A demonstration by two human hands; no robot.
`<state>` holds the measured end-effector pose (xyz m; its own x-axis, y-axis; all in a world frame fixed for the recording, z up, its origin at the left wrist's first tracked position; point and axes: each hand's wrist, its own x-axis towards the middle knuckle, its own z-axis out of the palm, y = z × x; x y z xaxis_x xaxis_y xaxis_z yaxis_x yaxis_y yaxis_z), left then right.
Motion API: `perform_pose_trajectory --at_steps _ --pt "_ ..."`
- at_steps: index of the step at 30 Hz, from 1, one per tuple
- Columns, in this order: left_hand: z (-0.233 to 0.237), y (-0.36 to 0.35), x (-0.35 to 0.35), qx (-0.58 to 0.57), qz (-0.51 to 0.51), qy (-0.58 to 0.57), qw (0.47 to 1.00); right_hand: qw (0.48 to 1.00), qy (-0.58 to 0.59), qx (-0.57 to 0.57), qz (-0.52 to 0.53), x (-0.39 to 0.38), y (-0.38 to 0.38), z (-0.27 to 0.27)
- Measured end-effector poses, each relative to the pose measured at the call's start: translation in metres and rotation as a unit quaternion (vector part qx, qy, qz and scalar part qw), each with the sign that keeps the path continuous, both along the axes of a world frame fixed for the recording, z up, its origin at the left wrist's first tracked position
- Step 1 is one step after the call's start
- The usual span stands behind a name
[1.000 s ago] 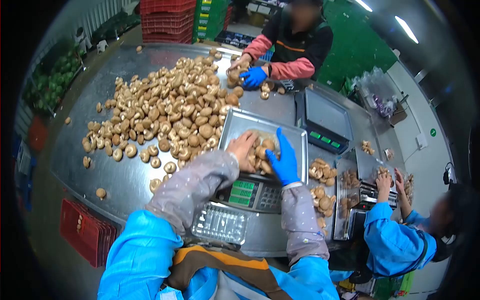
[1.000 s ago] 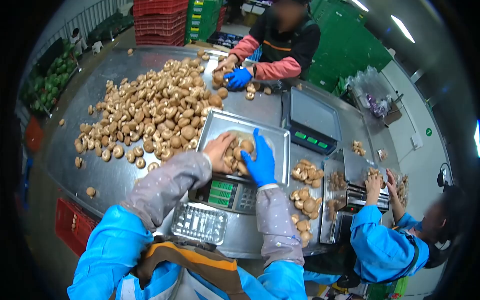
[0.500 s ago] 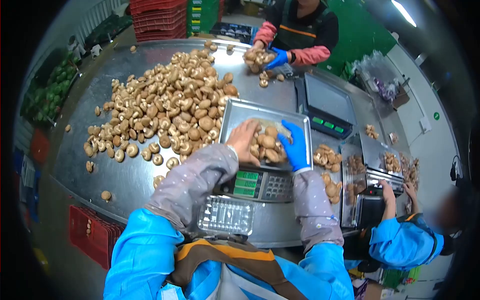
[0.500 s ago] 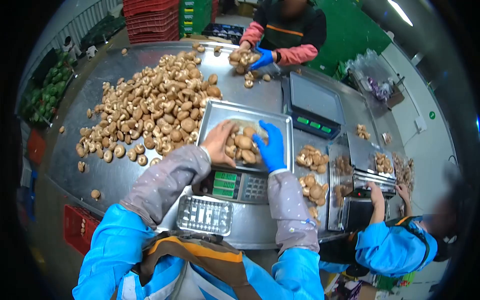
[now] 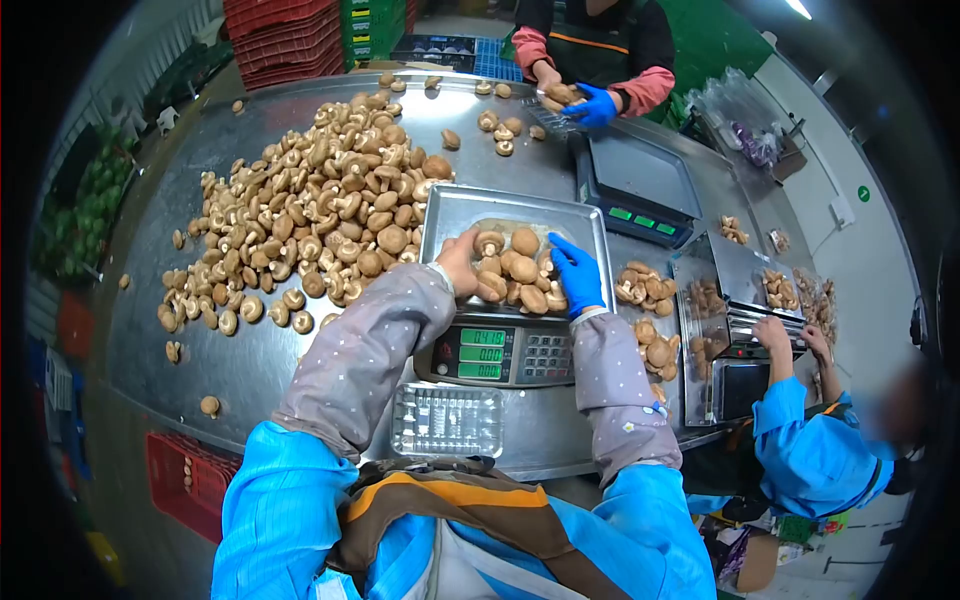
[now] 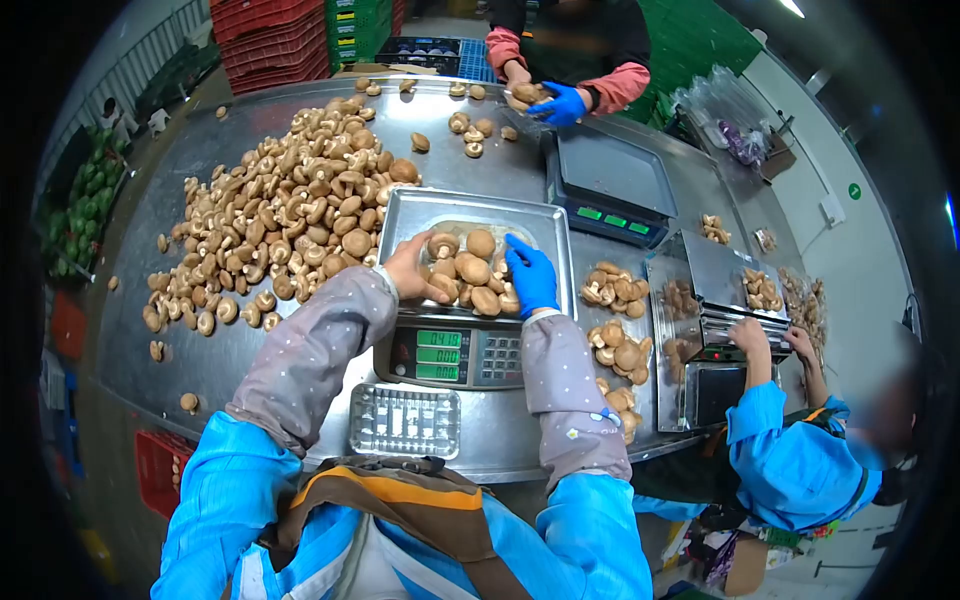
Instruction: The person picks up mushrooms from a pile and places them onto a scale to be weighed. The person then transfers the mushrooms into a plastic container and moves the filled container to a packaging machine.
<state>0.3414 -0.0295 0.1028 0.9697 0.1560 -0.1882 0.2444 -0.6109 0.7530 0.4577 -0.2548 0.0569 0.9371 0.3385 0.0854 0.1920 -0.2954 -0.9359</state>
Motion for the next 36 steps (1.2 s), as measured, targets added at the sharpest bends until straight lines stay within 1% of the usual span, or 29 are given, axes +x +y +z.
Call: perform_pose_trajectory --at_steps 1,2,3,4,5,6,7,8,9,11,12,13,15,16,19,20,23,27,30,31,33,36 --pt "-0.002 0.004 0.001 -0.009 0.004 -0.002 1.000 0.999 0.019 0.028 -0.019 0.007 -0.006 -0.005" --pt "-0.007 0.013 0.002 -0.058 0.001 -0.011 0.998 0.997 0.037 0.056 -0.037 0.013 -0.013 -0.011" --pt "-0.008 0.016 0.004 -0.061 -0.003 -0.003 0.998 0.994 0.055 0.083 -0.054 0.012 -0.015 -0.006" --pt "-0.008 0.019 0.006 -0.066 -0.006 0.006 0.998 0.995 0.086 0.010 -0.041 0.007 -0.021 0.007" --pt "-0.010 0.021 0.006 -0.070 -0.009 0.014 0.997 0.999 0.046 -0.003 -0.027 0.008 -0.021 0.005" --pt "0.001 0.014 0.005 -0.043 -0.001 0.041 0.998 1.000 0.004 -0.015 -0.013 0.010 -0.021 0.004" --pt "0.004 0.010 0.005 -0.048 0.000 0.040 0.998 0.999 -0.038 -0.026 0.000 0.013 -0.020 0.004" --pt "0.006 0.007 0.004 -0.053 0.001 0.039 0.998 0.996 -0.052 -0.073 0.004 0.020 -0.018 0.004" --pt "0.006 0.003 0.003 -0.057 0.001 0.040 0.998 0.995 -0.064 -0.070 0.029 0.025 -0.011 0.007" --pt "0.000 -0.005 0.002 -0.015 0.013 0.013 1.000 0.991 -0.086 -0.061 0.077 0.032 0.010 0.018" --pt "0.000 -0.009 0.002 0.012 0.019 0.002 1.000 0.988 -0.050 -0.123 0.079 0.033 0.021 0.029" --pt "0.001 -0.014 0.002 0.039 0.025 -0.010 0.999 0.984 -0.052 -0.139 0.095 0.041 0.030 0.030" --pt "0.000 -0.019 0.001 0.038 0.033 -0.032 0.998 0.975 -0.054 -0.172 0.128 0.051 0.047 0.030" --pt "-0.002 -0.019 0.000 0.033 0.030 -0.042 0.998 0.984 -0.063 -0.064 0.154 0.048 0.054 0.031" --pt "0.002 -0.020 -0.002 0.024 0.028 -0.071 0.997 0.979 -0.034 -0.174 0.099 0.056 0.069 0.028" --pt "0.005 -0.021 -0.002 0.025 0.021 -0.078 0.996 0.978 -0.090 -0.169 0.082 0.054 0.069 0.026" --pt "0.007 -0.022 -0.004 0.016 0.012 -0.083 0.996 0.974 -0.098 -0.202 0.037 0.061 0.076 0.014" --pt "0.010 -0.024 -0.006 0.021 0.017 -0.077 0.997 0.984 -0.108 -0.131 0.046 0.060 0.081 0.016" --pt "0.014 -0.023 -0.008 0.023 0.021 -0.074 0.997 0.960 -0.173 -0.167 0.140 0.072 0.072 0.015" --pt "0.014 -0.022 -0.010 0.021 0.019 -0.078 0.997 0.954 -0.198 -0.170 0.147 0.066 0.065 0.028" --pt "0.012 -0.020 -0.012 0.013 0.024 -0.089 0.996 0.937 -0.250 -0.177 0.167 0.034 0.047 0.071" --pt "0.011 -0.018 -0.013 -0.003 0.022 -0.069 0.997 0.892 -0.229 -0.244 0.304 0.009 0.015 0.078"
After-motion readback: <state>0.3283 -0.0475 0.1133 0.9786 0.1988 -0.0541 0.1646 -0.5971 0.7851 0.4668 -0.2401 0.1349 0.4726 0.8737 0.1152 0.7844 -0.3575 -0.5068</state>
